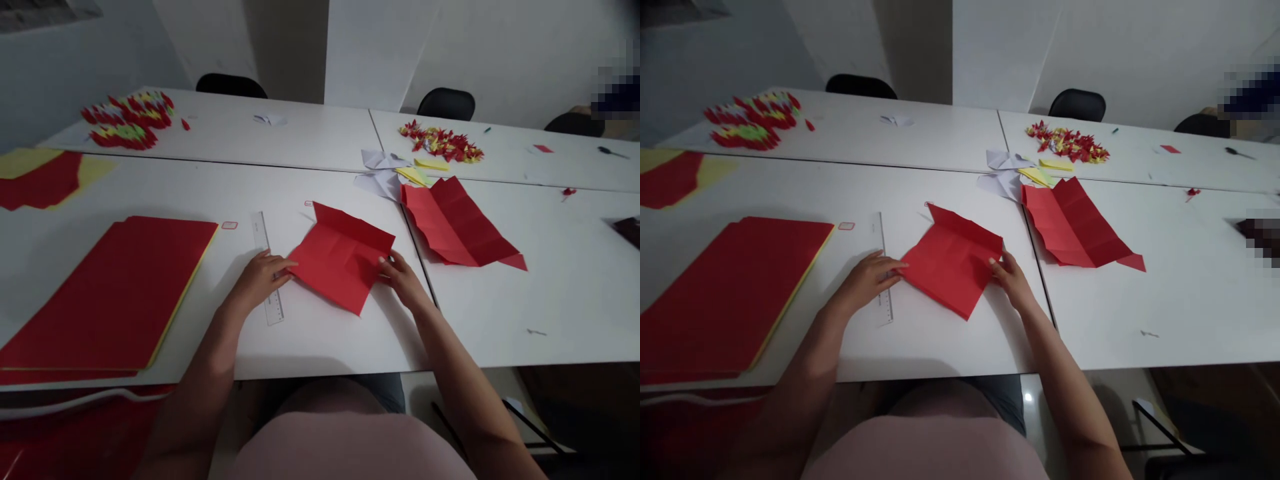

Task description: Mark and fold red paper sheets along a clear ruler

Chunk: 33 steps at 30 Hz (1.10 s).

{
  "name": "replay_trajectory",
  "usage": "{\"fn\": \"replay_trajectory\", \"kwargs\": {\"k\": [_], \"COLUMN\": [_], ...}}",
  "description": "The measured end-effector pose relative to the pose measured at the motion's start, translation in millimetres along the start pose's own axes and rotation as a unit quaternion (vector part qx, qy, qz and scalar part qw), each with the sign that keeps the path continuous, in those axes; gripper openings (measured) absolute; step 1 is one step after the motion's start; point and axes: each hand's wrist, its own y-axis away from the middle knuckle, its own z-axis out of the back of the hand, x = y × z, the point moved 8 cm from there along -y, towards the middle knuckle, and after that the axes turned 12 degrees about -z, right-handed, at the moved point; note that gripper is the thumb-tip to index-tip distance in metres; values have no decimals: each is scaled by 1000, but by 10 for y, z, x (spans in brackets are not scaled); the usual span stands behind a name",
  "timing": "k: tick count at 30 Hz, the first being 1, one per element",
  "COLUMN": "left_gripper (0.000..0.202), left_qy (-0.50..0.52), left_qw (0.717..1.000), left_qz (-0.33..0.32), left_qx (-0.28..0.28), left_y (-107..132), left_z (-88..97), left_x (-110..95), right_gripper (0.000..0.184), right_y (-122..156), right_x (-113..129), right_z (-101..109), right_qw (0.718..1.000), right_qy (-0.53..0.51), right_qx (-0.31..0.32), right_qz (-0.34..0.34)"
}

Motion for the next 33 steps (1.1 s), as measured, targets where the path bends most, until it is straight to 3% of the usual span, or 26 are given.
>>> {"fn": "replay_trajectory", "kwargs": {"k": [2, 4, 6, 9, 12, 15, 20, 25, 28, 33], "left_gripper": [24, 31, 34, 35, 35, 35, 36, 41, 34, 33], "left_qy": [64, 108, 118, 109, 98, 76, 27, -93, -156, -173], "left_qw": [997, 990, 986, 987, 989, 994, 999, 995, 988, 980], "left_qz": [47, 93, 115, 118, 109, 75, 37, 16, 1, -81], "left_qx": [9, 23, 31, 10, -13, -23, -22, -6, 4, 57], "left_y": [25, 49, 51, 23, 0, -29, -63, -70, -86, -137], "left_z": [-42, -102, -154, -188, -219, -239, -296, -399, -444, -561], "left_x": [38, 79, 100, 121, 110, 37, -55, -92, -150, -318], "right_gripper": [83, 84, 72, 65, 77, 85, 78, 65, 51, 45], "right_y": [110, 305, 507, 708, 717, 574, 423, 430, 462, 513], "right_x": [67, 116, 139, 141, 107, 19, -48, -62, -11, -1], "right_z": [171, 277, 236, 27, -183, -293, -348, -370, -455, -812], "right_qw": [994, 976, 962, 953, 940, 930, 888, 827, 772, 653], "right_qy": [41, 100, 145, 179, 240, 300, 393, 473, 536, 650], "right_qx": [-72, -135, -134, -82, -73, -103, -157, -191, -182, 7], "right_qz": [67, 137, 191, 232, 231, 185, 177, 236, 290, 388]}}
